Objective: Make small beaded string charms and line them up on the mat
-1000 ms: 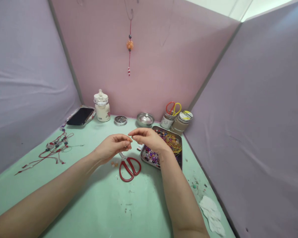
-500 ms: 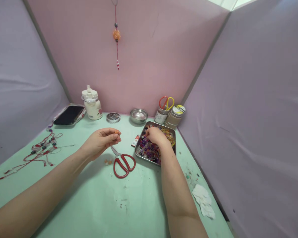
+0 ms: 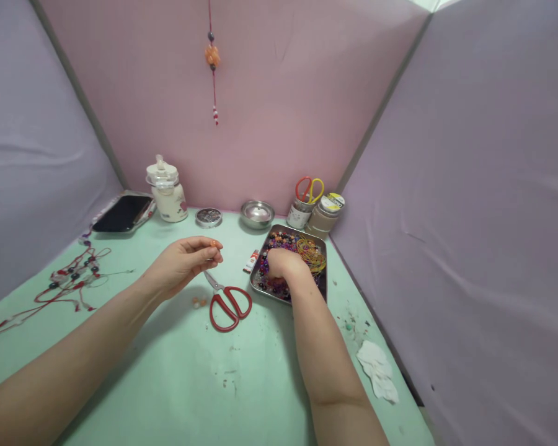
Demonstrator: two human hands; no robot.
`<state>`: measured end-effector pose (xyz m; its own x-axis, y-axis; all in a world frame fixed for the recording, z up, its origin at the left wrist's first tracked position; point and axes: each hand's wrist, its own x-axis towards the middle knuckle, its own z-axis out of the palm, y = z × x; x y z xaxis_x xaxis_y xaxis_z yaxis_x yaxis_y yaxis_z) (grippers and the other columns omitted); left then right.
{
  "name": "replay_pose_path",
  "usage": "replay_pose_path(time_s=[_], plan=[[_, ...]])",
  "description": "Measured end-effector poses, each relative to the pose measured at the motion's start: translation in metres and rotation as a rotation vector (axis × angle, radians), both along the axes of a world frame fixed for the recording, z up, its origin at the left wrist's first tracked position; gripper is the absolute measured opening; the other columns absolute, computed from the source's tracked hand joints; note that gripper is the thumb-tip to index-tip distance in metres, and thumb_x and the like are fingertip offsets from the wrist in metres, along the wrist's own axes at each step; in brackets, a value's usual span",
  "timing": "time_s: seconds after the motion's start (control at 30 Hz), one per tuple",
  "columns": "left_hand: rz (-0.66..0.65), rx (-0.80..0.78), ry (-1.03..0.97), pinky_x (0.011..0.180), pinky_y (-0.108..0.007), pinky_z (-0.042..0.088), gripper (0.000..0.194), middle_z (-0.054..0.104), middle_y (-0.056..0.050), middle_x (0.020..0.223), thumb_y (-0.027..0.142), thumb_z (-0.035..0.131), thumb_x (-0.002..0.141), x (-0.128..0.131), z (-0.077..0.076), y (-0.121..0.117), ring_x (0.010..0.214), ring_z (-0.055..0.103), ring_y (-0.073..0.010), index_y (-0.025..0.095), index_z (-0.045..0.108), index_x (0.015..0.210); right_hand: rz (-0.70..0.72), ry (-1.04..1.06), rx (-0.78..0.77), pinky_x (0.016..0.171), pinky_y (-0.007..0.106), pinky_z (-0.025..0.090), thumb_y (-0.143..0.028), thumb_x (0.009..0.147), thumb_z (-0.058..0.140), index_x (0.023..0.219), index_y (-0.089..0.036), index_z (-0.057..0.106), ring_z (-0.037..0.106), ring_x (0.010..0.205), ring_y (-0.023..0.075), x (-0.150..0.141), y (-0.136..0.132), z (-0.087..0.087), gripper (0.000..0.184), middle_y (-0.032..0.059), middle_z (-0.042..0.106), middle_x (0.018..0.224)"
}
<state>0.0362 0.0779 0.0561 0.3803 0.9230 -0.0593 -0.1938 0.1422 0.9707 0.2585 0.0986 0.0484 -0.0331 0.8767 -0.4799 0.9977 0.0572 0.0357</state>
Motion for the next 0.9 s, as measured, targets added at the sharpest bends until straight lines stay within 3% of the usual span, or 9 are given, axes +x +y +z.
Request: replay_pose_path(time_s=[0.23,0.63,0.8,0.9], plan=[[0.005,0.004,-0.003,0.073,-0.025,0.048,0.017,0.066,-0.001,0.073,0.031,0.075,0.069,-0.001,0.001,0.000,0.072,0.058,-0.0108,0.018,0.068,0.076,-0.072,-0.062,0.041,0.071,0.029,0.052,-0.026,0.061,0.075,0.095,-0.013,0.072,0.069,0.086,0.0265,-0.004,0.002,-0.003,0.036,0.0144,0.072,0.086],[0.019,0.007,0.008,0.075,-0.029,0.048,0.019,0.066,-0.002,0.073,0.031,0.075,0.067,0.000,0.001,0.000,0.073,0.059,-0.0127,0.017,0.068,0.078,-0.059,-0.008,0.180,0.075,0.035,0.051,-0.016,0.067,0.071,0.103,-0.014,0.070,0.067,0.093,0.0303,-0.011,-0.002,-0.013,0.036,0.0212,0.070,0.101],[0.019,-0.005,0.001,0.075,-0.028,0.048,0.018,0.065,-0.002,0.074,0.031,0.076,0.067,-0.001,0.003,0.000,0.073,0.058,-0.0119,0.017,0.068,0.075,-0.024,0.027,0.189,0.069,0.035,0.050,-0.010,0.065,0.066,0.092,-0.013,0.072,0.067,0.089,0.0316,-0.007,-0.006,0.000,0.027,0.0197,0.071,0.095],[0.027,-0.006,-0.010,0.075,-0.028,0.047,0.018,0.065,-0.001,0.074,0.030,0.076,0.067,-0.001,0.005,-0.001,0.073,0.058,-0.0116,0.017,0.067,0.075,0.014,0.077,0.212,0.067,0.031,0.047,-0.010,0.068,0.063,0.086,-0.019,0.072,0.066,0.086,0.0266,0.001,-0.011,0.015,0.022,0.0120,0.072,0.093]])
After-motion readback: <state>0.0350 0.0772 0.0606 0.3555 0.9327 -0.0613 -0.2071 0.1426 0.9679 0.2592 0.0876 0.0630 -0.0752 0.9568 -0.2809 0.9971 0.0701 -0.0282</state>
